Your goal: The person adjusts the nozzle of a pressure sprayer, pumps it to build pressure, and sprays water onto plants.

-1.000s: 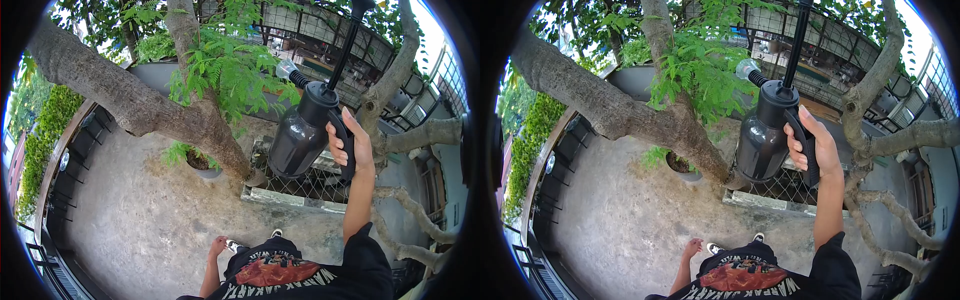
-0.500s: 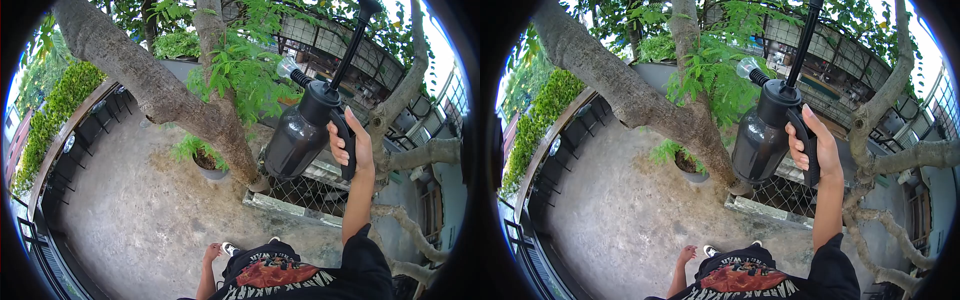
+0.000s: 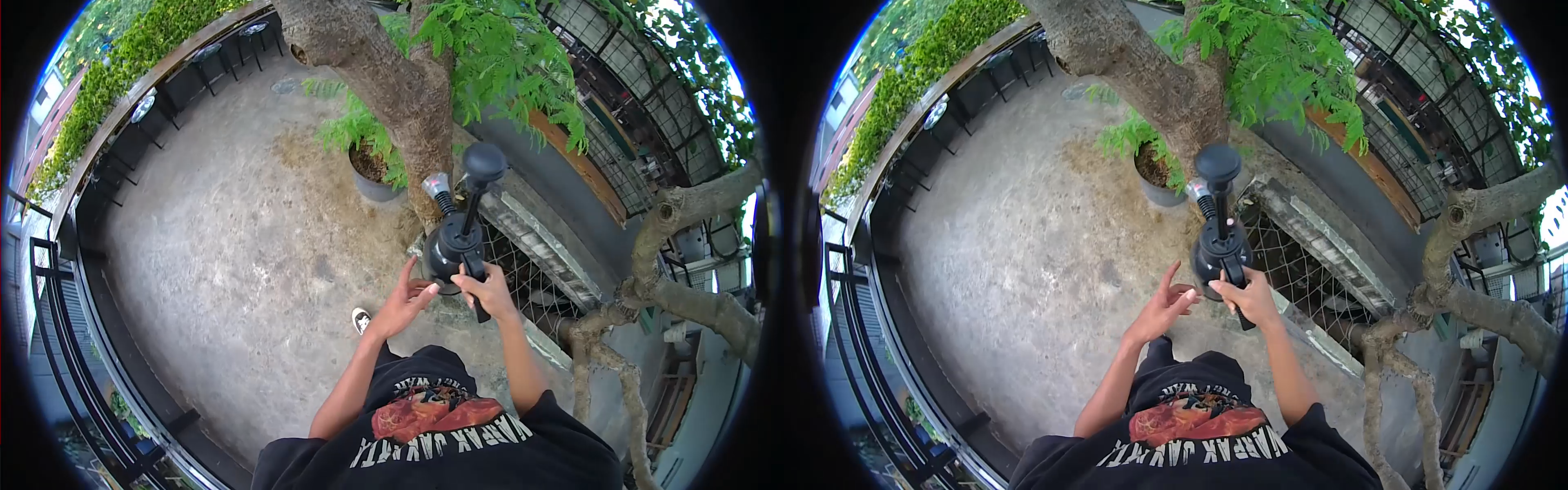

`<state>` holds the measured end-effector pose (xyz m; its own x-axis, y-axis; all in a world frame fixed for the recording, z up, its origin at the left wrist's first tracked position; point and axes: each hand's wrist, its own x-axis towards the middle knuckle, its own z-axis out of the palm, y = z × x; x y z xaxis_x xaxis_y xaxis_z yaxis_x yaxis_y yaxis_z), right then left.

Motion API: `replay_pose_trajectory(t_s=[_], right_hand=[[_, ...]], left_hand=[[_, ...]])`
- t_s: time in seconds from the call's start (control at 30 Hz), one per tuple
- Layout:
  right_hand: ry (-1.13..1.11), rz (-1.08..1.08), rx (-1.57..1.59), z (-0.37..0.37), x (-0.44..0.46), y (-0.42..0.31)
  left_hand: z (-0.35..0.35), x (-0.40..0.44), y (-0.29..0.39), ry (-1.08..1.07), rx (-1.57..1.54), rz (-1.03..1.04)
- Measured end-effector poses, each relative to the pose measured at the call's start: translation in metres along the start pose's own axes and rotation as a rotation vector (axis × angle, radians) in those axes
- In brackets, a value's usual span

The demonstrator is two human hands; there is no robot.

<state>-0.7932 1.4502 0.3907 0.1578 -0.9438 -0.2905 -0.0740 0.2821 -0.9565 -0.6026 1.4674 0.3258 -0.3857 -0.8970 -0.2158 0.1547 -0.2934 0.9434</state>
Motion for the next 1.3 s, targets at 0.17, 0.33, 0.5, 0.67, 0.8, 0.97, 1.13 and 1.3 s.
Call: replay_pose_trajectory(t_s=[0.17,0.33,0.5,0.67,0.8,0.97,1.13,1.3], right_hand=[[-0.052,0.172,-0.174,0.004,-0.009,0.218],[-0.223,0.306,-0.007,0.020,-0.016,0.424],[-0.373,0.733,-0.069,0.039,-0.019,0.572],[-0.428,0.593,-0.215,0.028,-0.015,0.666],[-0.228,0.505,-0.678,0.012,-0.022,0.672],[0.244,0.565,0.002,0.001,0.003,0.551],[0.019,0.446,-0.634,0.054,0.014,0.561],[-0.050,0.685,-0.855,0.079,-0.009,0.621]], left_hand=[[0.047,0.011,-0.125,0.261,-0.083,-0.186],[0.041,0.013,-0.288,0.566,0.263,-0.563],[0.005,-0.009,-0.524,0.531,0.163,-0.447],[0.001,-0.030,-0.625,0.482,0.012,-0.432],[0.017,-0.028,-0.688,0.588,-0.005,-0.372],[0.023,-0.020,-0.729,0.597,0.045,-0.444],[0.016,-0.028,-0.752,0.548,0.223,-0.416],[0.001,-0.059,-0.754,0.351,0.388,-0.411]])
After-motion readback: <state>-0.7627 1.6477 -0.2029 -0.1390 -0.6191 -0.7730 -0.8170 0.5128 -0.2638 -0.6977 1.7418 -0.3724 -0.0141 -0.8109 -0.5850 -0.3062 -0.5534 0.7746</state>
